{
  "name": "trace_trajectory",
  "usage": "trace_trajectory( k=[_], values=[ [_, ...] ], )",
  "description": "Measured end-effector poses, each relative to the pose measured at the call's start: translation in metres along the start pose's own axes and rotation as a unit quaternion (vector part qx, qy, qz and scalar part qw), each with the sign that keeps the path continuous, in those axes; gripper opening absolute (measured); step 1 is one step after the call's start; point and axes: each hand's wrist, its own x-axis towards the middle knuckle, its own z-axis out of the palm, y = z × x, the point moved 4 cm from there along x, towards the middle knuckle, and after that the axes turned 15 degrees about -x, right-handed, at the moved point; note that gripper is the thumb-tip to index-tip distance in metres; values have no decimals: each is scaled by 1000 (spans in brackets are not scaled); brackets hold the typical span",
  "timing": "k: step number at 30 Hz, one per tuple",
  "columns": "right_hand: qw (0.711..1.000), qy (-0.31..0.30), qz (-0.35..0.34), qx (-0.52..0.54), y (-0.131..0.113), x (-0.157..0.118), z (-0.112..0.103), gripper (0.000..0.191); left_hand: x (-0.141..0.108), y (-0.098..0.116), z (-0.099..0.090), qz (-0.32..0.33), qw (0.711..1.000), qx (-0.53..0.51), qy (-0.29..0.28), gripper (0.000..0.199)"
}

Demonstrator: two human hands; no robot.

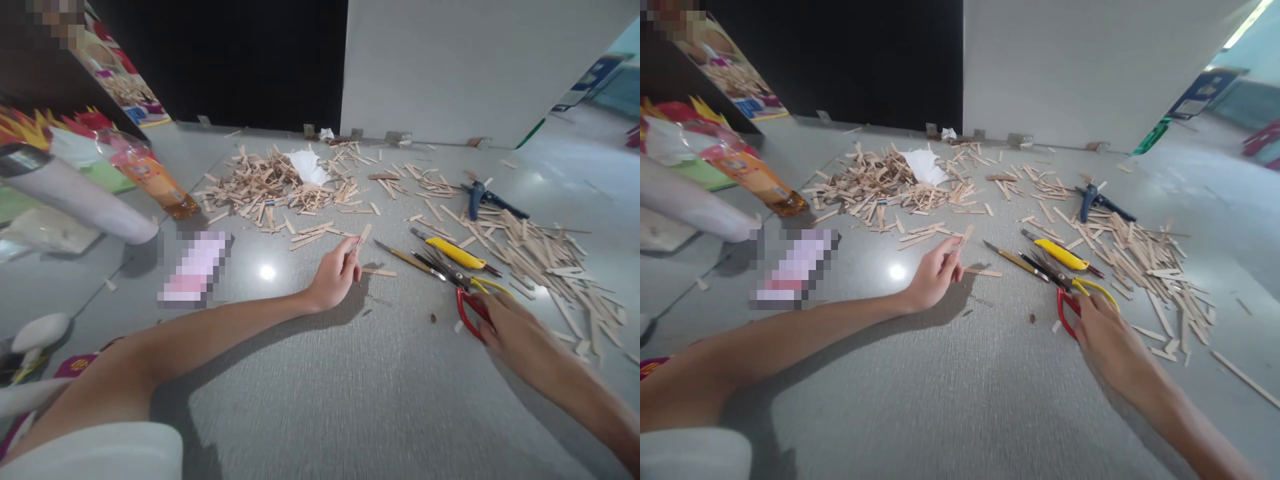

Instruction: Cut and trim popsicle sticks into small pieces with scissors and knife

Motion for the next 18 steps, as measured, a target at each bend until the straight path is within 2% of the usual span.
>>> trace_trajectory(
  k=[4, 6, 8, 11, 16, 18],
  values=[
    [999, 21, 33, 5, 2, 2, -6, 30, 0, -2, 0, 2, 1000, 8, -3, 36],
    [1000, 13, 25, 5, -3, -1, -7, 34, 0, -2, 0, -2, 1000, 13, -9, 34],
    [1000, -6, 15, 13, -9, -4, -7, 35, 0, -1, 0, -4, 1000, 20, -10, 32],
    [999, -28, 41, 11, -10, -4, -8, 37, 1, 2, 0, -11, 999, 29, -22, 30],
    [984, -131, 116, -20, 5, 6, -5, 31, 1, 2, 0, -11, 1000, 20, -19, 27],
    [981, -140, 130, -13, 9, 9, -6, 27, 1, 2, -1, -8, 1000, 15, -12, 25]
  ],
)
